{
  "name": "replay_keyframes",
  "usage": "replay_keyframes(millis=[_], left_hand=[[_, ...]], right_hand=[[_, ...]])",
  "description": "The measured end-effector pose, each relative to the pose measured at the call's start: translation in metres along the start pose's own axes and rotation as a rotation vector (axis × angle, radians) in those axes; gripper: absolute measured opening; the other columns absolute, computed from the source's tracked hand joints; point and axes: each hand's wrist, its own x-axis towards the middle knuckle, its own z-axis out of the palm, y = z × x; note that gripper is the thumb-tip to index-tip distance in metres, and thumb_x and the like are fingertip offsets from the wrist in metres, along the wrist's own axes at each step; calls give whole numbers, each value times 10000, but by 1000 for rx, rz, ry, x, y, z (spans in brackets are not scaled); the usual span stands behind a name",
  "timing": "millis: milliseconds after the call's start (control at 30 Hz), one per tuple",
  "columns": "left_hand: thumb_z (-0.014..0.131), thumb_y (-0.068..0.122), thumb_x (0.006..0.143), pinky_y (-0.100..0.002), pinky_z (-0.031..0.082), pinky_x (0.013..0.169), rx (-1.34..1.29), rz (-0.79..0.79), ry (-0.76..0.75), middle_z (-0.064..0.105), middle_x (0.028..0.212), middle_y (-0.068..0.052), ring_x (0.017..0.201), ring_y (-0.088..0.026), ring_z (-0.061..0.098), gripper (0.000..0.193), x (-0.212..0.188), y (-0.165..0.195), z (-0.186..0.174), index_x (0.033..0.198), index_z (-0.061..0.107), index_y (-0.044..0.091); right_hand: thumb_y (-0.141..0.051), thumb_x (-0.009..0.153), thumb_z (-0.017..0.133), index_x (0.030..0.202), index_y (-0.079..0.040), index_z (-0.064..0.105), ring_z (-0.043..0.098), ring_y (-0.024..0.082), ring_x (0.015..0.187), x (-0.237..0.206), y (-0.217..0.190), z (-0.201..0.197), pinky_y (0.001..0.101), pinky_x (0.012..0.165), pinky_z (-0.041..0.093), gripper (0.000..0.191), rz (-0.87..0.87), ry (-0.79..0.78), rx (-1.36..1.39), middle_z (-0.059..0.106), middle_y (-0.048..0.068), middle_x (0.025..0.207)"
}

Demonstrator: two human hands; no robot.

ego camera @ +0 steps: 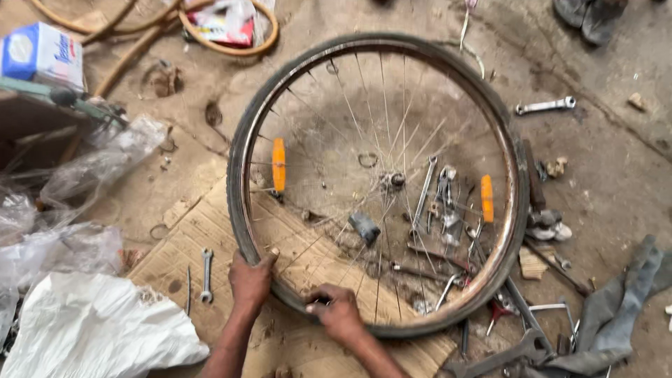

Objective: The person removes an inner tube from a bicycle wheel, inspects it, and then reinstalls it into the tire. They work by hand to seat the tube and tire bead onto the rim.

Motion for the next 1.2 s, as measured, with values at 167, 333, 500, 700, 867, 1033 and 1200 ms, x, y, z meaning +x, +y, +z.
replay_keyframes(millis=[167,333,500,700,867,1033,1200], left_hand=[[824,346,758,-450,578,852,124,35,110,751,974,-261,876,-385,748,581,-4,-13,13,1126,609,-48],[834,372,780,-482,557,877,193,62,178,719,1004,-310,930,-458,718,700,-4,-17,17,1229,557,-88],[834,363,791,-529,526,885,284,128,260,691,1084,-336,991,-506,677,726,-6,-12,17,1288,541,-76],[817,362,770,-520,537,897,257,12,126,704,1083,-325,1004,-484,693,764,9,-2,5,1344,522,-47],[847,368,828,-516,530,888,246,-53,107,699,1079,-342,1043,-489,668,644,-7,-13,9,1195,613,-106],[840,139,738,-462,489,662,-226,-217,-95,693,821,-216,733,-301,645,351,-23,-31,17,892,690,-139],[771,18,739,-356,474,540,-547,-294,-385,690,663,-114,571,-218,637,115,-8,-20,-6,719,709,-77]], right_hand=[[23,802,756,1073,-70,760,725,177,1010,6,14,-29,342,971,574,288,-44,-165,201,793,67,1038],[79,824,681,1267,4,675,697,200,1083,2,19,-49,334,1018,553,450,70,-322,407,769,70,1111],[63,830,626,1420,-42,577,645,153,1246,11,5,-58,288,1058,486,602,6,-667,508,716,-4,1311],[-14,832,699,1268,-97,720,689,182,1064,17,-18,-15,307,978,545,444,-163,-410,-129,758,90,1169],[-28,740,762,1074,-46,775,745,173,908,24,-34,-2,308,857,596,335,-218,-250,-30,806,96,1004],[-105,773,749,1076,-71,770,734,201,899,30,-52,-13,326,833,579,306,-127,-312,-105,798,105,1015],[-122,834,756,1055,-68,619,620,236,987,31,-70,-19,399,896,517,266,-225,-363,-316,673,127,1056]])
